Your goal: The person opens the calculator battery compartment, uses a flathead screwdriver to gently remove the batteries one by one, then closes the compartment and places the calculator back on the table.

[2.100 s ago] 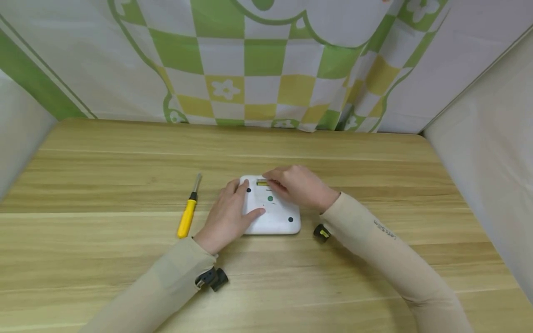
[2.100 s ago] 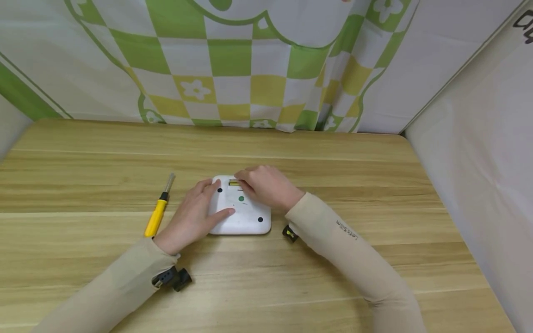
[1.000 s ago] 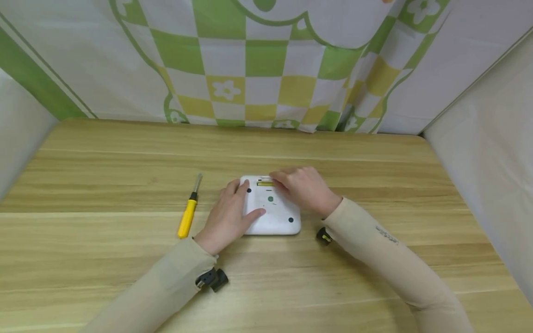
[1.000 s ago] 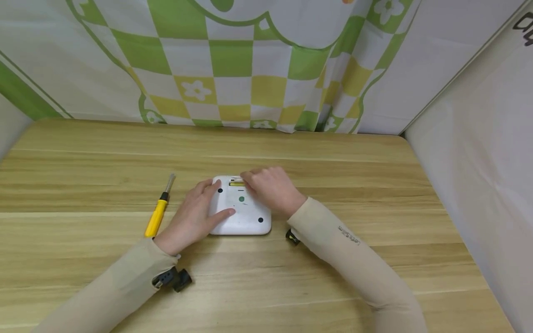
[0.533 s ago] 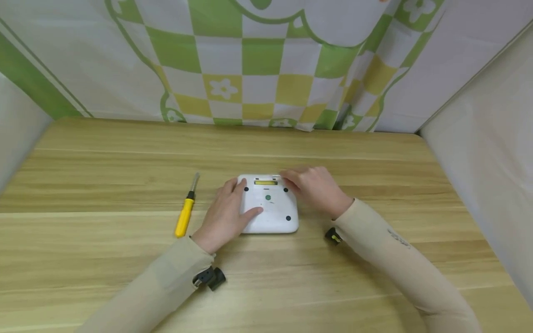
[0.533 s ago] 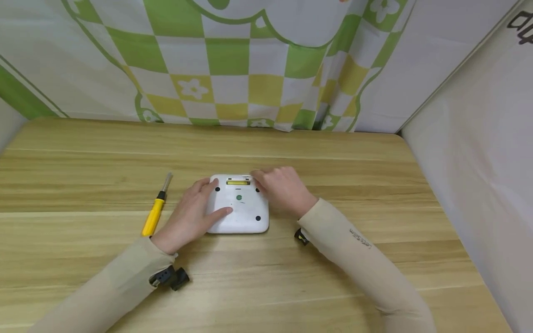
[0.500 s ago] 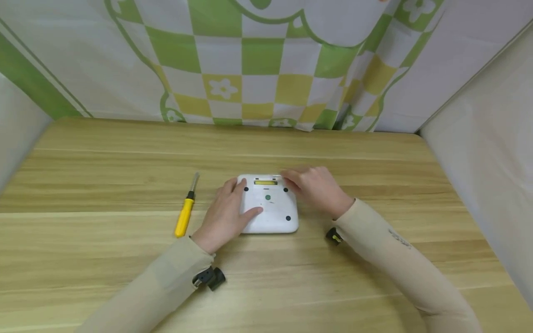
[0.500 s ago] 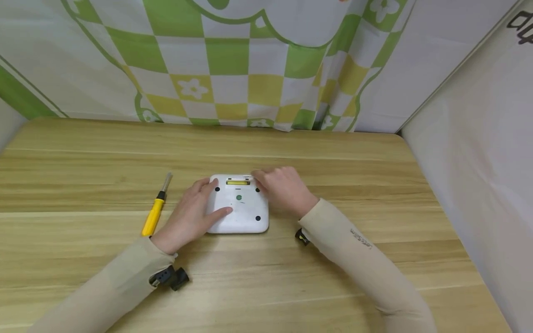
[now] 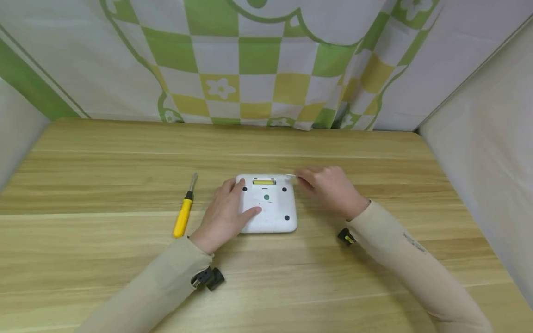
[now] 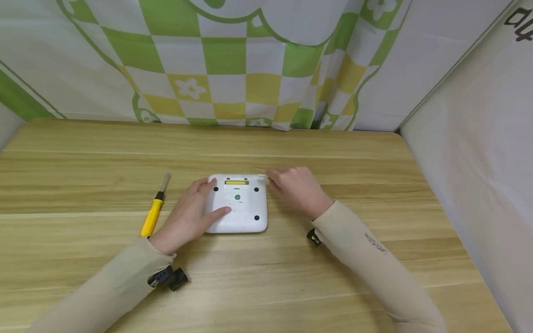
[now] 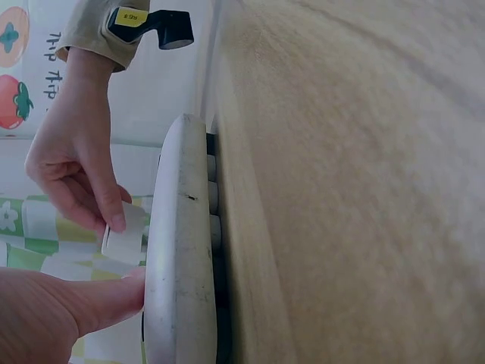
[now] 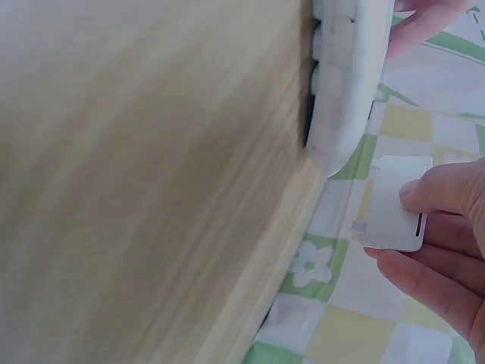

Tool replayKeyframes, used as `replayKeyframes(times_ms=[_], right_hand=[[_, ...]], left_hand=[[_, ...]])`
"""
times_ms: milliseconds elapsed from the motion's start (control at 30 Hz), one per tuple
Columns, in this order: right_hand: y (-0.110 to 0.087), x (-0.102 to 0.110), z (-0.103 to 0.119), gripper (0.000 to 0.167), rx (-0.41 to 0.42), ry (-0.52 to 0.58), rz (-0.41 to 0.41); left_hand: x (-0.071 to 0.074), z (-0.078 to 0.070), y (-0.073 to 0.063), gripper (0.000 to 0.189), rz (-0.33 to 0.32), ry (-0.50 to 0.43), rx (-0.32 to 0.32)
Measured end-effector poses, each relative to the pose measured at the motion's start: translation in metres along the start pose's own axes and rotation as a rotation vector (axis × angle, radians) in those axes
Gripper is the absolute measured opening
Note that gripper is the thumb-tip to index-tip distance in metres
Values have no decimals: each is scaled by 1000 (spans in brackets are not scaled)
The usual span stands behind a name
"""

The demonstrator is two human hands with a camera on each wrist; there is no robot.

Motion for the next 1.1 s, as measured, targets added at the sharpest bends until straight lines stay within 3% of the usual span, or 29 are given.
replayKeyframes(times_ms=[400,700,1100], right_hand=[[-17,0,-10,5,-24,-11,-1],[-27,-5,-21,4,-87,-19,93],[-34,-8,-32,10,-127,-34,144]], left_hand=[[0,0,0,76,-6,-5,-5],[0,1,-1,76,1,-5,8],[0,0,0,76,-8,-7,-4]])
Point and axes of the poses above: each hand's wrist, its own y-axis towards the middle knuckle, its own x-axis out of the back of the hand, z = x × y, the point moved 6 cm from there along y, towards the middle knuckle, and after that the axes turned 5 degrees about -z, right-handed, at the moved point
